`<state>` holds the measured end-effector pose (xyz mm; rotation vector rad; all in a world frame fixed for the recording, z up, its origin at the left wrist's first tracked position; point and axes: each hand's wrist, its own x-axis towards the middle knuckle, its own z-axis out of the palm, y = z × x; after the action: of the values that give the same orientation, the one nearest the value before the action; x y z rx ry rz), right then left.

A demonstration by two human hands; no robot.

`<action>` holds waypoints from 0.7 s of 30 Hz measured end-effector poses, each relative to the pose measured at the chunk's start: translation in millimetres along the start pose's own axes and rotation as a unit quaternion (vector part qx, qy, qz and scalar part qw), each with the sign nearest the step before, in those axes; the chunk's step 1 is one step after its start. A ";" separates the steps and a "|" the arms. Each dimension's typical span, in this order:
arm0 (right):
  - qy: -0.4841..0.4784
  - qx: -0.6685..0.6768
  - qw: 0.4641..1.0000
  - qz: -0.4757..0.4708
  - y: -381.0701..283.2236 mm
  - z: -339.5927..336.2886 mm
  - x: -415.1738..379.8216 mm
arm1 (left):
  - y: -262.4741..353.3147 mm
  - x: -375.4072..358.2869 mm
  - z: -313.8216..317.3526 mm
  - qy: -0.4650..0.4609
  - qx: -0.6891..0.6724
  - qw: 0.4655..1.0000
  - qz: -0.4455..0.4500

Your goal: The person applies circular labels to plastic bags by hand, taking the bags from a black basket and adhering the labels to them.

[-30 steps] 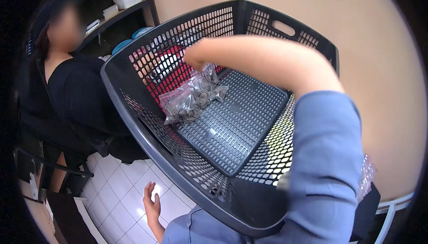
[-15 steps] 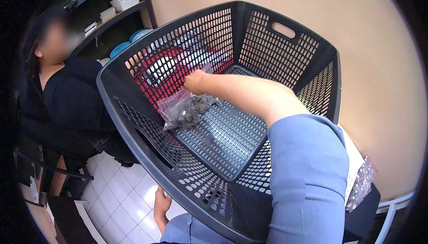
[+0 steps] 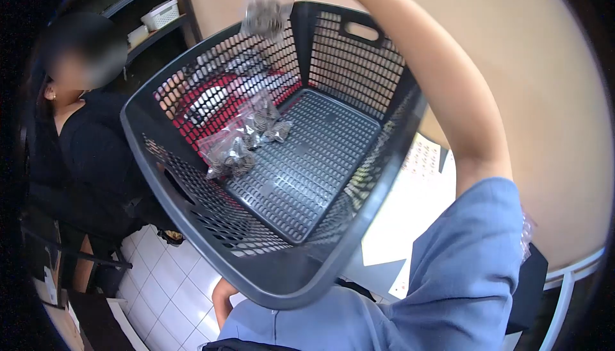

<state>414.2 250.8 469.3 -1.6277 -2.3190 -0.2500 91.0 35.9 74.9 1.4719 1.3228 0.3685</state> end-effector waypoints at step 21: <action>0.376 0.565 0.708 0.194 35.8 73.2 -429.0 | 236.4 3.9 217.7 -0.254 -0.280 0.851 0.365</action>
<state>572.8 -94.9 254.7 -0.9647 -0.9957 0.4601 386.3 -22.6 187.4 1.3697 0.1514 0.7208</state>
